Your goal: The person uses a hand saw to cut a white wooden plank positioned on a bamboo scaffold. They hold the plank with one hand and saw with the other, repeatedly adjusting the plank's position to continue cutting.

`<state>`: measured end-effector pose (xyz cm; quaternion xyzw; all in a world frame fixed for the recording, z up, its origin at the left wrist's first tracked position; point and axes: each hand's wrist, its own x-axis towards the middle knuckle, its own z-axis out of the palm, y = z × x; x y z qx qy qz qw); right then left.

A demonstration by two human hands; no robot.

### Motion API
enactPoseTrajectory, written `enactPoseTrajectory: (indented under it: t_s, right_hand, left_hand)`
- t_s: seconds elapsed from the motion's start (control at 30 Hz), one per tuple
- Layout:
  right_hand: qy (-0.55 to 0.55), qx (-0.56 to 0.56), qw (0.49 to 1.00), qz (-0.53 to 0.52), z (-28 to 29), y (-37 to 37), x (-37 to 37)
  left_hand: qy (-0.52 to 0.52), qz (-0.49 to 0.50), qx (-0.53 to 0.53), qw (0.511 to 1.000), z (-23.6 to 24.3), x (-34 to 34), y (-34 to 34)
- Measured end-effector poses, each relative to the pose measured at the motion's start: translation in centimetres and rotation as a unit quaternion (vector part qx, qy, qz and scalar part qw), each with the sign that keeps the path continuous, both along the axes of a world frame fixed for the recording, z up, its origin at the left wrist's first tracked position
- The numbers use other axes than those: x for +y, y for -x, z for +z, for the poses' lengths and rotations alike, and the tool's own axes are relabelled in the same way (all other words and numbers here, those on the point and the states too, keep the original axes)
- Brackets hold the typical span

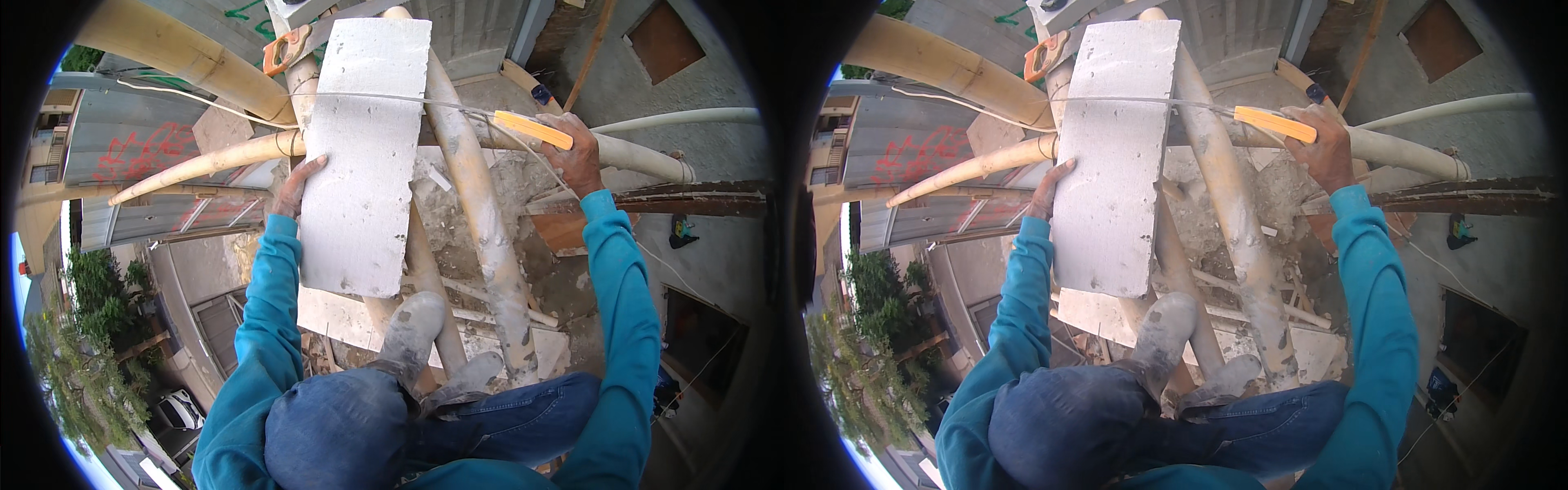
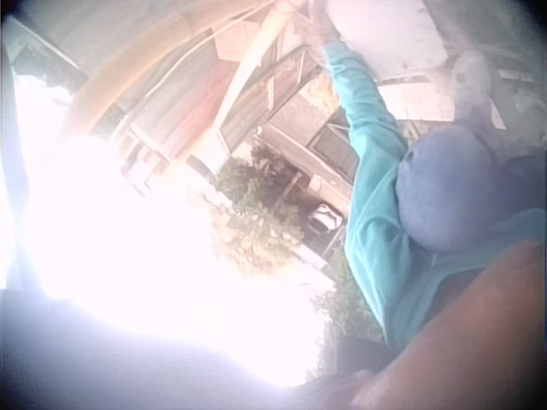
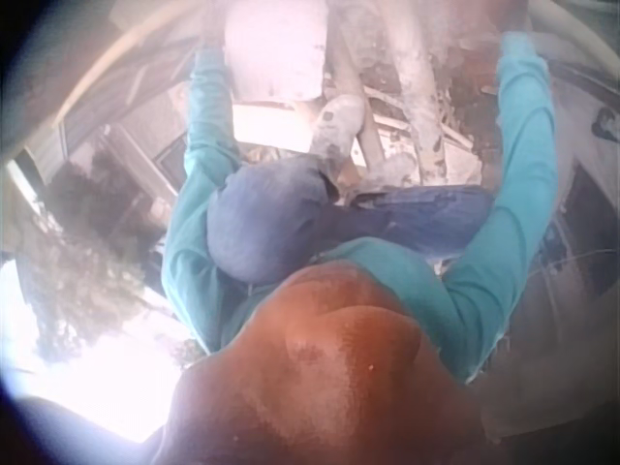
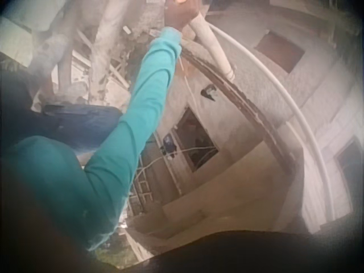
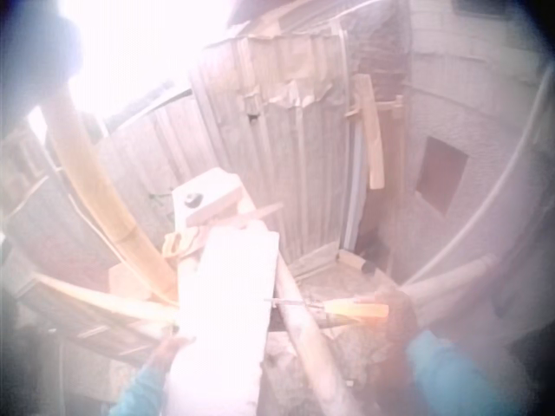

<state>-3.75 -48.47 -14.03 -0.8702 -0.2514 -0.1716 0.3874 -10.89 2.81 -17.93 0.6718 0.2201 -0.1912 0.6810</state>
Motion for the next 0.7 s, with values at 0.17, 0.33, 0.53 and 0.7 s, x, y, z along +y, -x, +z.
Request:
enactPoseTrajectory:
  t_s: [0.17, 0.33, 0.53, 0.7]
  right_hand:
    - [-0.076, 0.119, 0.983, -0.121, -3.0, -2.2, 0.7]
    - [-0.126, 0.204, 0.962, -0.132, -2.9, -3.1, 3.5]
    - [-0.127, 0.18, 0.967, -0.125, -2.4, -4.6, 6.2]
    - [-0.094, 0.189, 0.966, -0.146, -1.6, -5.0, 6.6]
  left_hand:
    - [-0.001, 0.008, -0.013, 1.0, -0.1, -0.5, 0.1]
    - [-0.015, 0.015, 0.0, 1.0, -0.1, -0.3, 0.6]
    - [-0.027, 0.013, 0.006, 1.0, -0.3, 0.0, 0.3]
    - [0.016, 0.025, 0.002, 1.0, 0.2, -0.5, 0.3]
